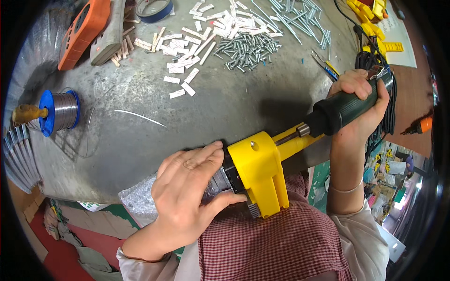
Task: Assembling and soldering components for a yellow plastic electronic device at a workbench.
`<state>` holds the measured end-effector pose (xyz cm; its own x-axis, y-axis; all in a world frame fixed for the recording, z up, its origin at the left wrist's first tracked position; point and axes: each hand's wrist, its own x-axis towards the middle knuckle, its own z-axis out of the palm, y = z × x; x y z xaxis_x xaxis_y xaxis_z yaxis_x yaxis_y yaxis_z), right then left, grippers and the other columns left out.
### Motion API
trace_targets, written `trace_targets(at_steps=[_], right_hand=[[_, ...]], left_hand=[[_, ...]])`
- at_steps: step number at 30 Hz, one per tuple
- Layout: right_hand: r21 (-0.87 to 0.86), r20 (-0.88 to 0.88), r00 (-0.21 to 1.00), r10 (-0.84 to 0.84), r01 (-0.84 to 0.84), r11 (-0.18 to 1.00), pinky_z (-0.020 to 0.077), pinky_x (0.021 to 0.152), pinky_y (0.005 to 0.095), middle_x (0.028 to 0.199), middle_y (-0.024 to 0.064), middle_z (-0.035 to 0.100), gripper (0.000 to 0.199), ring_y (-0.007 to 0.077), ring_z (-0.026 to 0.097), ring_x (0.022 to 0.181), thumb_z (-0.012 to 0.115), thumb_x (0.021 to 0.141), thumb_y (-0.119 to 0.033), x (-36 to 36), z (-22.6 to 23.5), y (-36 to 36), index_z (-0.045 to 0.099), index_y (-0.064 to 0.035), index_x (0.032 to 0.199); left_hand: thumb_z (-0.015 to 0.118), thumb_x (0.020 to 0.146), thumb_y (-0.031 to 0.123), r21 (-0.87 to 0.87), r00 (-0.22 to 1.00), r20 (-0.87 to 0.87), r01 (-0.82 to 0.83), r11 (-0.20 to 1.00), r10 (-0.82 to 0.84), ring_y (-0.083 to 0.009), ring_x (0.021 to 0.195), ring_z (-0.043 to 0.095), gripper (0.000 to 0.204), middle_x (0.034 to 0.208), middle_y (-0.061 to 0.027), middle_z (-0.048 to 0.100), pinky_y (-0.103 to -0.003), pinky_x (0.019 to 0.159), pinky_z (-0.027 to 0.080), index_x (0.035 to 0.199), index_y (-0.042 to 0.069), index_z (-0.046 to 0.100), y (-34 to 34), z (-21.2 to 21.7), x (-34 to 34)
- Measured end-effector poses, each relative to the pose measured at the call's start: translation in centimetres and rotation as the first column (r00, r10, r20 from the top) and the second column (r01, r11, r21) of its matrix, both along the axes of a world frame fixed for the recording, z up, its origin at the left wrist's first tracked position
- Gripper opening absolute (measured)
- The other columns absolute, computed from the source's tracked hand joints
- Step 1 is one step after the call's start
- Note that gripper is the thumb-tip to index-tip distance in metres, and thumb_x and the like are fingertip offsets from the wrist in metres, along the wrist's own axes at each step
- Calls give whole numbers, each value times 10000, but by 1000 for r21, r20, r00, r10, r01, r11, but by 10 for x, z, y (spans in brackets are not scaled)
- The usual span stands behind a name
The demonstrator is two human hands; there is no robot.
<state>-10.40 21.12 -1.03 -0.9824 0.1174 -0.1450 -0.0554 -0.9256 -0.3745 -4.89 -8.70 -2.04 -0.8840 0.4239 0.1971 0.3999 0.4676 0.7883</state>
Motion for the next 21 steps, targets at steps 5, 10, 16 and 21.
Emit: trace_targets(at_steps=[5,10,16,21], right_hand=[[1,28,1000,-10,10,1000,439,752,308,743,-27,479,242,110,492,670,595,836,-257,1,0,-2,515,-47,927],[12,70,997,-41,40,999,439,740,312,739,-18,470,247,119,490,661,602,826,-240,0,6,-3,497,-44,935],[10,80,996,-35,34,999,444,728,312,745,-7,475,252,125,490,654,607,826,-237,-2,7,1,495,-38,935],[9,125,988,-86,86,996,453,727,322,747,-2,472,268,132,483,650,599,846,-253,1,11,-6,497,-30,952]], left_hand=[[883,571,319,19,999,-33,11,1000,-11,-348,1016,670,674,1095,-224,681,-432,885,485,1077,-23,600,-2,-5,1],[892,556,301,16,999,-45,4,1000,-4,-351,1005,671,672,1085,-224,683,-417,865,494,1068,-23,601,-1,-4,1],[860,587,257,37,998,-63,2,999,0,-346,953,664,618,1095,-220,674,-414,842,497,1062,-57,621,-1,-4,0],[903,542,269,4,996,-80,-31,1000,31,-347,990,666,668,1099,-206,683,-403,856,494,1068,-14,605,1,-2,4]])
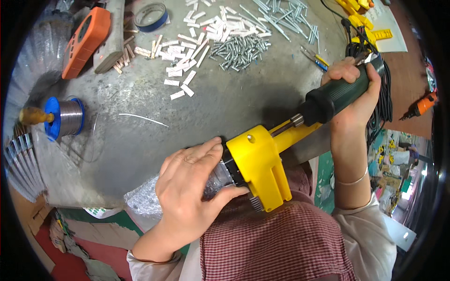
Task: Assembling and soldering components for a yellow plastic electronic device at a workbench.
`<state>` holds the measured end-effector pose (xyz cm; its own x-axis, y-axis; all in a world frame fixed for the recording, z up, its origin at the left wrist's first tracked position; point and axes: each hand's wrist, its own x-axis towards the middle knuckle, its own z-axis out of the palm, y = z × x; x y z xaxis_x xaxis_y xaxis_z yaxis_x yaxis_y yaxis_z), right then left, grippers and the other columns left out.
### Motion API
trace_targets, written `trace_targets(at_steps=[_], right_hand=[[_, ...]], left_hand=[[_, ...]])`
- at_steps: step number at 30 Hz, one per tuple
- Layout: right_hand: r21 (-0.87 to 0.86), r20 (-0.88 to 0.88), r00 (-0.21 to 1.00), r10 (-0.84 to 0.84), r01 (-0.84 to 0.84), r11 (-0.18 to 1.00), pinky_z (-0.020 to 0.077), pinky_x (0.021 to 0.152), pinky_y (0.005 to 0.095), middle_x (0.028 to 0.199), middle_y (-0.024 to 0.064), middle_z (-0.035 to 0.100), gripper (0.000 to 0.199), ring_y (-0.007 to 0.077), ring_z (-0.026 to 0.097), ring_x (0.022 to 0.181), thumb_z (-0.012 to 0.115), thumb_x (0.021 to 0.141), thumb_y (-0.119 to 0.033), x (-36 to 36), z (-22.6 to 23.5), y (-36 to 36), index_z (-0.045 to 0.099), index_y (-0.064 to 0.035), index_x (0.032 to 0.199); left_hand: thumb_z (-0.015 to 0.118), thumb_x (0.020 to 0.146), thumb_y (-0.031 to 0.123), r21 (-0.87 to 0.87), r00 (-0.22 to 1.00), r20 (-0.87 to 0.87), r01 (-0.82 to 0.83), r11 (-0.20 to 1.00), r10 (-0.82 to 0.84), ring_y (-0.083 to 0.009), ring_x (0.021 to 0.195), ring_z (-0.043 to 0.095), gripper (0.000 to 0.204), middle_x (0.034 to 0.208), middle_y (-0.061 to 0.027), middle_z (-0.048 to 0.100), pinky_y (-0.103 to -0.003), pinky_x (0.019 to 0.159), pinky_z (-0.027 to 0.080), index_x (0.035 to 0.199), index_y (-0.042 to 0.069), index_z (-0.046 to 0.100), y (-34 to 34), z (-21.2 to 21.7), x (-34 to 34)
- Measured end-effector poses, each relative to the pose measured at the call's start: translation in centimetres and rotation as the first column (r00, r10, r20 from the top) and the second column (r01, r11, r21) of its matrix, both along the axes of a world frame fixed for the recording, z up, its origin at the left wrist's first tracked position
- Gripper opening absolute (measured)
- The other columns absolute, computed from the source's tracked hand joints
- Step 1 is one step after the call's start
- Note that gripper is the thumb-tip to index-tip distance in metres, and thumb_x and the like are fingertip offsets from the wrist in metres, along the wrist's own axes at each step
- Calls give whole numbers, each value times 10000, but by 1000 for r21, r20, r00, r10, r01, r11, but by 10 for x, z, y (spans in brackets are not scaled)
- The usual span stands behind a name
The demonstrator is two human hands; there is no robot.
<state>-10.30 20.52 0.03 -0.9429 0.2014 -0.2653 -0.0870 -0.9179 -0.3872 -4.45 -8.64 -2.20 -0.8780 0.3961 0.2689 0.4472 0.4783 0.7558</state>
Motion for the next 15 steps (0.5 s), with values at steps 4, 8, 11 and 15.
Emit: trace_targets(at_steps=[4,8,11,15], right_hand=[[148,7,996,-86,84,985,461,742,335,745,7,469,351,143,479,649,596,866,-300,5,0,-4,506,-2,1027],[188,-154,985,-82,111,976,456,776,329,757,6,451,368,128,477,680,569,890,-337,33,5,15,504,-19,1063],[202,-134,984,-115,141,969,449,763,297,756,-5,432,344,111,464,686,565,895,-313,47,5,8,494,-21,1061],[213,-108,988,-113,134,968,432,766,301,762,-16,429,360,103,458,686,532,902,-389,51,-3,7,490,-61,1045]], left_hand=[[880,597,331,-82,1000,-2,-8,997,8,-338,1002,648,660,1121,-177,674,-410,883,475,1091,-9,605,0,0,1],[831,663,326,-189,997,7,-75,979,77,-351,1054,610,653,1160,-159,647,-442,957,430,1171,5,575,6,7,15],[834,626,213,-248,994,-59,-107,963,96,-329,1076,594,689,1182,-163,618,-523,989,402,1215,4,544,11,8,17],[827,661,294,-285,993,-92,-92,954,68,-341,1112,587,679,1212,-170,618,-516,1000,393,1214,15,551,9,6,16]])
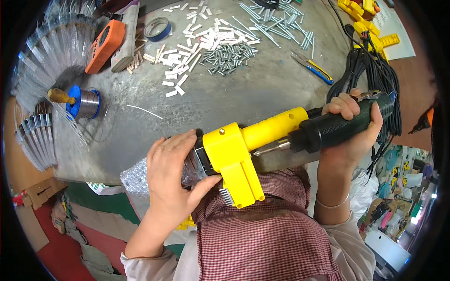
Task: Assembling and soldering components for a yellow plastic electronic device at a workbench.
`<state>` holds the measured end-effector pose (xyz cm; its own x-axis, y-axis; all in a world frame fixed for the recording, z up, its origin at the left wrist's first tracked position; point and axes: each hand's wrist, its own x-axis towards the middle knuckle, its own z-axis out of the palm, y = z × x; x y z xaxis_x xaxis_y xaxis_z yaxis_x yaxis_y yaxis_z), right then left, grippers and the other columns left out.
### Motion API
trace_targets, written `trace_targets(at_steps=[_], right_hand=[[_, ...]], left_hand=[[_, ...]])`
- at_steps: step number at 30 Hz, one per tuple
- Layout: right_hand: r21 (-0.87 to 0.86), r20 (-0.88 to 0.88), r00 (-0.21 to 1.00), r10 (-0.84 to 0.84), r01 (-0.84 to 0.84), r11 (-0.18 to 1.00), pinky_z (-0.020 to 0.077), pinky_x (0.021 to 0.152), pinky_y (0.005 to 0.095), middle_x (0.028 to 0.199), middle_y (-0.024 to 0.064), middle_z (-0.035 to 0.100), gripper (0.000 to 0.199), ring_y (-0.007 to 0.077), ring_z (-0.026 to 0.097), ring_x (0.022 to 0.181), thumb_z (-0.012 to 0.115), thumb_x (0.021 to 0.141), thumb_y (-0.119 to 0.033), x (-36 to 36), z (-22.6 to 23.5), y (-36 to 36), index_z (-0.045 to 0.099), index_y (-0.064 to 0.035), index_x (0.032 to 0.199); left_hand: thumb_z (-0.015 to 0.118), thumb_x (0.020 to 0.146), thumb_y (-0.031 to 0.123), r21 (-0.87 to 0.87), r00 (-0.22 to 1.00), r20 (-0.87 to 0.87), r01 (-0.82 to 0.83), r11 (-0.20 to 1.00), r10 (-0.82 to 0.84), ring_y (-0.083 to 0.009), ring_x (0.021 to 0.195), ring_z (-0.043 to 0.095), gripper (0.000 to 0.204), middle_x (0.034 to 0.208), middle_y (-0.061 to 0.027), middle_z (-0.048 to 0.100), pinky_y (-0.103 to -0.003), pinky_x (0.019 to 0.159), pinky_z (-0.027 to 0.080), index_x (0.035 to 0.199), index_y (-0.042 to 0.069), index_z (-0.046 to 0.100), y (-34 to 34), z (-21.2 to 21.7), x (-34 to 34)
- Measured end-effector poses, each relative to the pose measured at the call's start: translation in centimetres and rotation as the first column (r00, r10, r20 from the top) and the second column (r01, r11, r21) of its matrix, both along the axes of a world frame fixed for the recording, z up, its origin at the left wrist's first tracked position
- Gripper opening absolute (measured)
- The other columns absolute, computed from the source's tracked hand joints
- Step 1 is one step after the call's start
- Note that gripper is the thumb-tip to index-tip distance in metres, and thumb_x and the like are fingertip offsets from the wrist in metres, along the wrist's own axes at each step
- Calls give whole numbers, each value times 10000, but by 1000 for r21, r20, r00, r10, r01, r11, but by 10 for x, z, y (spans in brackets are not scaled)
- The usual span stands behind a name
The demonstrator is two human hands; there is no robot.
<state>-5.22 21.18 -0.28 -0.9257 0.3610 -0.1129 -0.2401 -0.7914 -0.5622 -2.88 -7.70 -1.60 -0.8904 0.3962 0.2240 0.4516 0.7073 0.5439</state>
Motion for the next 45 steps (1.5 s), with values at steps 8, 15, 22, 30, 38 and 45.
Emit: trace_targets(at_steps=[8,15,22,30,38,45], right_hand=[[-39,61,997,-51,53,998,419,737,297,734,-23,420,353,99,442,659,547,877,-387,0,-6,-8,483,-69,1014],[-279,-224,969,103,-165,946,427,718,295,722,-23,435,268,104,456,634,589,845,-286,2,-18,-3,470,-67,945],[-264,-265,952,151,-222,938,425,742,295,714,-23,447,263,110,490,654,590,842,-265,0,-19,-1,469,-54,942],[-201,-260,948,182,-238,950,430,770,310,735,-11,446,281,118,486,676,590,852,-262,-1,-8,-4,470,-41,978],[356,-308,835,456,-344,869,403,785,327,777,18,448,460,141,447,715,529,925,-378,-32,68,-22,472,0,1180],[790,-154,756,636,-293,539,436,670,300,703,12,460,473,134,478,590,540,872,-523,-50,83,-103,380,-83,940]], left_hand=[[801,671,422,9,1000,-31,3,1000,-3,-353,1086,594,722,1198,-172,626,-499,969,407,1208,8,553,-1,-5,0],[761,663,401,66,994,-101,45,997,-38,-362,1024,604,742,1178,-197,628,-469,880,441,1212,-50,545,-3,-13,2],[706,723,414,94,992,-120,51,994,-40,-366,984,599,700,1151,-219,622,-473,855,450,1192,-82,552,-2,-16,0],[728,712,427,135,993,-120,33,990,-17,-359,1008,603,704,1147,-202,629,-465,873,445,1184,-67,556,-1,-16,-4],[812,701,341,344,999,46,-9,939,-8,-368,1017,602,754,1158,-164,634,-442,895,447,1295,3,496,1,5,-10],[819,701,311,219,978,102,-203,954,184,-286,799,636,703,875,-69,674,-387,738,477,1264,48,492,36,0,-14]])
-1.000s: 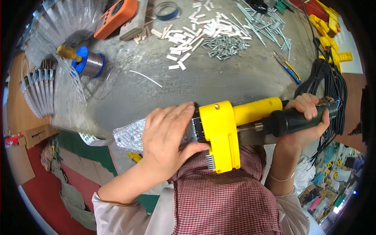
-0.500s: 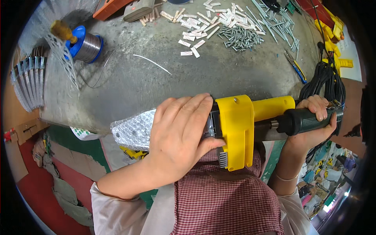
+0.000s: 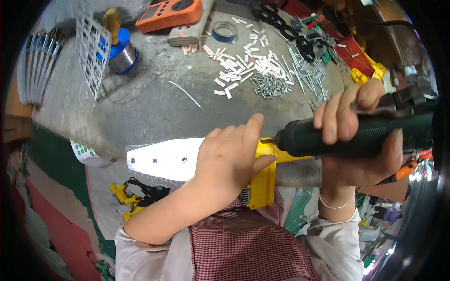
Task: Assembling and soldering components for a yellow plastic electronic device at a workbench.
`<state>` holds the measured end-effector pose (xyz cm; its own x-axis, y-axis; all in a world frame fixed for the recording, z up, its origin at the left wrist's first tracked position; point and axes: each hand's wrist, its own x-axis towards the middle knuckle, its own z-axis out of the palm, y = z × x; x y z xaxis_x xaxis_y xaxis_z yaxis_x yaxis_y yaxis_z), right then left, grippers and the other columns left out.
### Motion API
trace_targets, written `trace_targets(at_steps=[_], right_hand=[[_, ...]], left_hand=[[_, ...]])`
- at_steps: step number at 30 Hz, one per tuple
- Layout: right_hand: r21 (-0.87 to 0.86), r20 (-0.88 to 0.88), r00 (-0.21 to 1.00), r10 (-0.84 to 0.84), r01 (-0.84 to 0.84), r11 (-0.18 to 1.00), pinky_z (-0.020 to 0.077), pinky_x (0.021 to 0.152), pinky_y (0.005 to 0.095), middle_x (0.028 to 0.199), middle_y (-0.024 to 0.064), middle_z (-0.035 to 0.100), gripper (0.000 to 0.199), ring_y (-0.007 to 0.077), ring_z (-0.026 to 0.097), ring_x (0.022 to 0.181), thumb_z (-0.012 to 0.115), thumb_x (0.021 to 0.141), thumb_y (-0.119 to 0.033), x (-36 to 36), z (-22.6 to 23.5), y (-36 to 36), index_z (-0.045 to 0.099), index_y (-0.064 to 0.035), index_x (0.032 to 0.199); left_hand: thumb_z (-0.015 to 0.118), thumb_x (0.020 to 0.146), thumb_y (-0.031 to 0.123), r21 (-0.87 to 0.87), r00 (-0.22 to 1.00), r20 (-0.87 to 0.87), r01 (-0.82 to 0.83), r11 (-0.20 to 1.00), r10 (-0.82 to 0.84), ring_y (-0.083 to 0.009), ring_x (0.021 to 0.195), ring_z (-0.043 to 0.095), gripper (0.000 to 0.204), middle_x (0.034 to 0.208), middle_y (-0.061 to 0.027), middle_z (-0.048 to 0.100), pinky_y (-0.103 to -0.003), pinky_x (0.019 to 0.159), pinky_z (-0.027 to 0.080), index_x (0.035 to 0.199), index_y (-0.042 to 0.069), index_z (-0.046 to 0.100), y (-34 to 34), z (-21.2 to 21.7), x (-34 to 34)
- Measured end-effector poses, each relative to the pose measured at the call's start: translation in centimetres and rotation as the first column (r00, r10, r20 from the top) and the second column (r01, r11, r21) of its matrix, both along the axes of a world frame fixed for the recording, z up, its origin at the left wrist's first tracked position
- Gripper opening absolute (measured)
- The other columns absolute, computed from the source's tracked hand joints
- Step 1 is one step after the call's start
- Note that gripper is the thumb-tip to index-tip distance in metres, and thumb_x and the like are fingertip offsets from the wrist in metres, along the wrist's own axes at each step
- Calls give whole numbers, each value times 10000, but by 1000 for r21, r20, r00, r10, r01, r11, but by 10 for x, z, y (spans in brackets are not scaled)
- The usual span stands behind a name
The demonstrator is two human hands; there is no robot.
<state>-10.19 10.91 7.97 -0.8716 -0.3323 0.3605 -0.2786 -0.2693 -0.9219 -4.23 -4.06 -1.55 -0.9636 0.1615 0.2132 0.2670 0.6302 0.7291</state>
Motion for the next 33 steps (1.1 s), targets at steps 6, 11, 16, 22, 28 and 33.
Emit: trace_targets(at_steps=[6,11,16,22,28,33], right_hand=[[128,-47,998,38,-32,991,428,586,283,646,-6,487,512,119,476,519,677,769,-486,7,-3,-14,417,-89,962],[99,-104,994,36,-25,995,420,588,271,647,-22,492,515,108,476,519,658,770,-498,-1,-10,-13,439,-80,977],[37,-144,972,187,-184,982,431,681,311,713,21,506,550,144,495,610,593,822,-524,-6,-14,-7,460,-40,1048],[-146,-14,1000,25,-27,989,402,718,318,792,45,509,555,171,477,717,643,828,-347,-5,16,35,446,34,1180],[93,167,952,-255,242,966,443,745,320,758,32,475,350,162,491,728,651,891,-242,4,75,161,503,4,1092],[660,46,678,-734,531,532,502,771,297,927,95,653,242,189,626,819,657,889,-164,4,-11,293,586,-15,1066]], left_hand=[[816,656,296,45,997,-81,-5,999,8,-232,734,607,687,772,-49,588,-340,668,445,1210,32,507,3,-2,-3],[799,678,268,99,992,-129,13,995,0,-216,706,588,547,737,-29,555,-324,642,431,1085,42,512,2,-3,-4],[789,699,281,125,985,-174,7,992,15,-241,697,587,477,731,-46,561,-338,640,437,991,47,492,1,-8,-3],[787,712,308,187,981,-186,88,978,-53,-319,990,592,621,1007,-146,622,-392,863,451,1174,3,504,-29,-2,7],[832,589,161,-243,976,-186,66,968,-114,-286,1089,527,777,1111,-103,561,-415,895,418,1287,44,510,-100,-18,47],[689,657,106,-371,909,-382,14,929,-166,-218,896,544,408,889,-62,551,-328,753,422,1050,7,646,-91,12,38]])
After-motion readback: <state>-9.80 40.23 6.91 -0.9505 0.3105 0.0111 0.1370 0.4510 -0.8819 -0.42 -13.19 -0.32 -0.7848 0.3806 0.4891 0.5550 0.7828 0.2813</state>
